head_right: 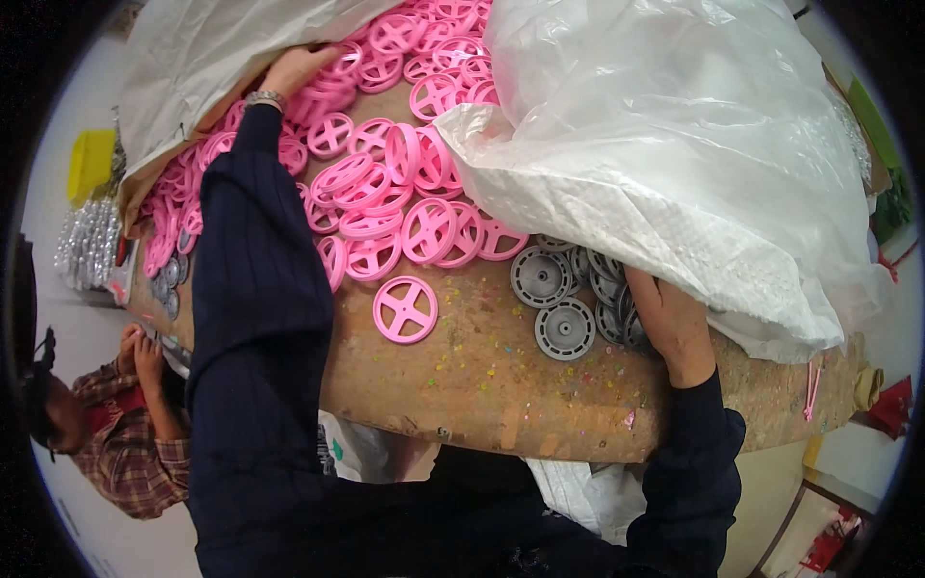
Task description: Assembling plastic toy components by snapping pink circular frames onto grey base discs.
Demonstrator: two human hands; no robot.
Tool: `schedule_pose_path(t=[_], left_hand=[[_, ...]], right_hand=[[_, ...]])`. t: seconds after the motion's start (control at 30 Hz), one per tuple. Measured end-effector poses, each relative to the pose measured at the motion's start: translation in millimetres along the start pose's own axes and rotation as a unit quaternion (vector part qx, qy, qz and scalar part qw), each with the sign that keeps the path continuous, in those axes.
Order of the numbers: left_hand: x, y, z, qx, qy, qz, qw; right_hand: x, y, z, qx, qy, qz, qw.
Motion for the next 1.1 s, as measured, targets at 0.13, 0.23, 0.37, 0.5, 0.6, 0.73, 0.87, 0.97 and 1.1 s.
schedule_pose_path(t=[0.13,0.23,0.37,0.5,0.6,0.73,0.87,0.97,1.1], left_hand=[[-68.7,-54.5,38.2,0.144,-0.055,-0.004,0.988],[-76.9,-55.5,36.1,0.134,0.007,0.032,0.990],[-98.4,-100.9,2.3,0.363,0.034,-0.092,0.927],[-122.9,-140.0,-11.7,0.234,0.052,-0.056,0.969],[-146.7,-141.4,-1.1,0.247,0.019,-0.073,0.966],[-173.2,-184.0,-15.9,0.208,0.079,-0.113,0.968],[-197.5,-201.7,-18.2,0.222,0.082,-0.141,0.961],[-209.2,-207.7,-19.7,0.162,0.043,-0.107,0.980],[-227.0,-224.8,-11.5,0.107,-0.034,-0.147,0.983]], right_hand=[[1.4,27.2,-1.8,0.006,-0.025,0.069,0.997],[1.4,31.9,-1.4,0.032,-0.018,0.052,0.998],[1.8,32.1,-0.2,0.025,-0.017,0.064,0.997],[2.4,29.2,1.4,0.021,-0.012,0.069,0.997],[3.5,40.4,0.0,0.051,-0.001,0.091,0.995],[1.0,46.5,7.1,0.020,-0.027,0.132,0.991],[-0.1,48.3,7.0,-0.021,-0.071,0.170,0.983],[0.5,47.2,6.6,-0.007,-0.062,0.165,0.984],[3.8,41.4,1.8,0.013,-0.037,0.125,0.991]])
Point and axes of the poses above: each hand's wrist, its own x-axis towards the middle knuckle, its own z-axis out of the back of the hand, y = z × x, the point moved 10 cm from there along x, towards the middle knuckle, and after that the axes turned 4 degrees about -z, right-handed, at the moved point
